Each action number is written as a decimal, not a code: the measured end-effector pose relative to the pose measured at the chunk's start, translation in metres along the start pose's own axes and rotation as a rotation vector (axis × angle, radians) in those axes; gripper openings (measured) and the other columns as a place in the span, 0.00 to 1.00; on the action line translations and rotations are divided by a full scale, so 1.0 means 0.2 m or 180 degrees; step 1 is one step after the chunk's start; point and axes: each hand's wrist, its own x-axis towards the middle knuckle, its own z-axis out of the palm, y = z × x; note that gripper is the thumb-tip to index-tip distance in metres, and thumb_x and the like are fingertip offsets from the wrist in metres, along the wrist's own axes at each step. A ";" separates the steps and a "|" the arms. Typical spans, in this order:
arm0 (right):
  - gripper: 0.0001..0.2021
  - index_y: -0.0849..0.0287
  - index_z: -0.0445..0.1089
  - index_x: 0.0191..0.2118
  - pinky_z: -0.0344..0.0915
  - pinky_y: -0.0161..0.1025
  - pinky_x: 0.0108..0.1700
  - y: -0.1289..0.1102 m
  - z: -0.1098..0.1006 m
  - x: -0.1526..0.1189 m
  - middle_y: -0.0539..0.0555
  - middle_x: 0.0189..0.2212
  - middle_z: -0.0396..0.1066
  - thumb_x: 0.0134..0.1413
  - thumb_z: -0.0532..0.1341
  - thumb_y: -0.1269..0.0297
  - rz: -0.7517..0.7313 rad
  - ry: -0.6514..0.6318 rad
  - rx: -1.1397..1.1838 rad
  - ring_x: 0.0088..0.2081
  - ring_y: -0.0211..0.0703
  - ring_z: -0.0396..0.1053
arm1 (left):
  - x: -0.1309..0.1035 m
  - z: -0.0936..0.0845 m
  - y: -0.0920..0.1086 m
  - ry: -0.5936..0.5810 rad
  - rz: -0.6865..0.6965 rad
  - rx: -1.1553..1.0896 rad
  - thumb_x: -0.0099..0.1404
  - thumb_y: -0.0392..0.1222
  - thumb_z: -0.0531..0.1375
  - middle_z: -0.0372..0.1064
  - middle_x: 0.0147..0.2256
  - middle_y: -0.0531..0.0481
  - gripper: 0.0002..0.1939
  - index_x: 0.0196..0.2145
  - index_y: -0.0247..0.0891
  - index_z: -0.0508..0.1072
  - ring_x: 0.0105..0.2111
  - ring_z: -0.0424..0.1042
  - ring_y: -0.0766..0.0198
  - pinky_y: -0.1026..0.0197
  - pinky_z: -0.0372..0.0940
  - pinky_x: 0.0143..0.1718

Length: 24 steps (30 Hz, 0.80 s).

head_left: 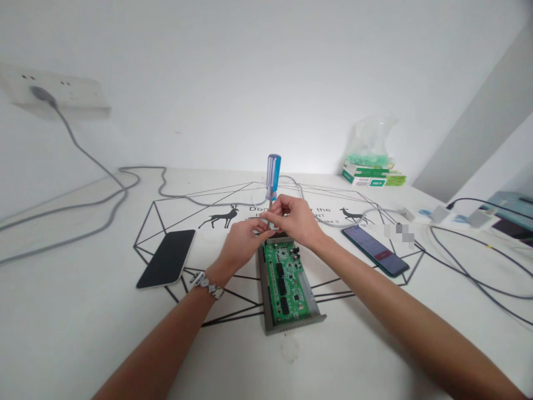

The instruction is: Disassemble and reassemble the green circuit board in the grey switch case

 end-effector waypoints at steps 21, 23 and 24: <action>0.09 0.62 0.75 0.41 0.69 0.36 0.32 -0.02 -0.07 0.03 0.53 0.31 0.78 0.58 0.62 0.62 -0.0082 -0.0768 0.0250 0.25 0.35 0.70 | -0.01 -0.03 0.03 -0.0342 -0.0108 -0.0272 0.64 0.50 0.61 0.66 0.21 0.57 0.14 0.39 0.36 0.75 0.16 0.58 0.70 0.65 0.53 0.20; 0.08 0.62 0.75 0.36 0.66 0.34 0.29 -0.02 -0.06 0.03 0.52 0.27 0.76 0.57 0.64 0.62 -0.0166 -0.0551 0.0025 0.24 0.35 0.69 | -0.01 -0.02 0.03 -0.0118 -0.0120 -0.0074 0.62 0.52 0.64 0.65 0.20 0.58 0.16 0.38 0.36 0.74 0.16 0.57 0.70 0.64 0.52 0.21; 0.07 0.62 0.74 0.34 0.64 0.34 0.28 -0.02 -0.05 0.02 0.51 0.26 0.75 0.56 0.65 0.62 -0.0193 -0.0443 -0.0065 0.24 0.35 0.68 | -0.01 -0.02 0.03 -0.0044 -0.0112 -0.0002 0.61 0.53 0.64 0.64 0.20 0.58 0.16 0.36 0.36 0.74 0.17 0.58 0.70 0.64 0.53 0.22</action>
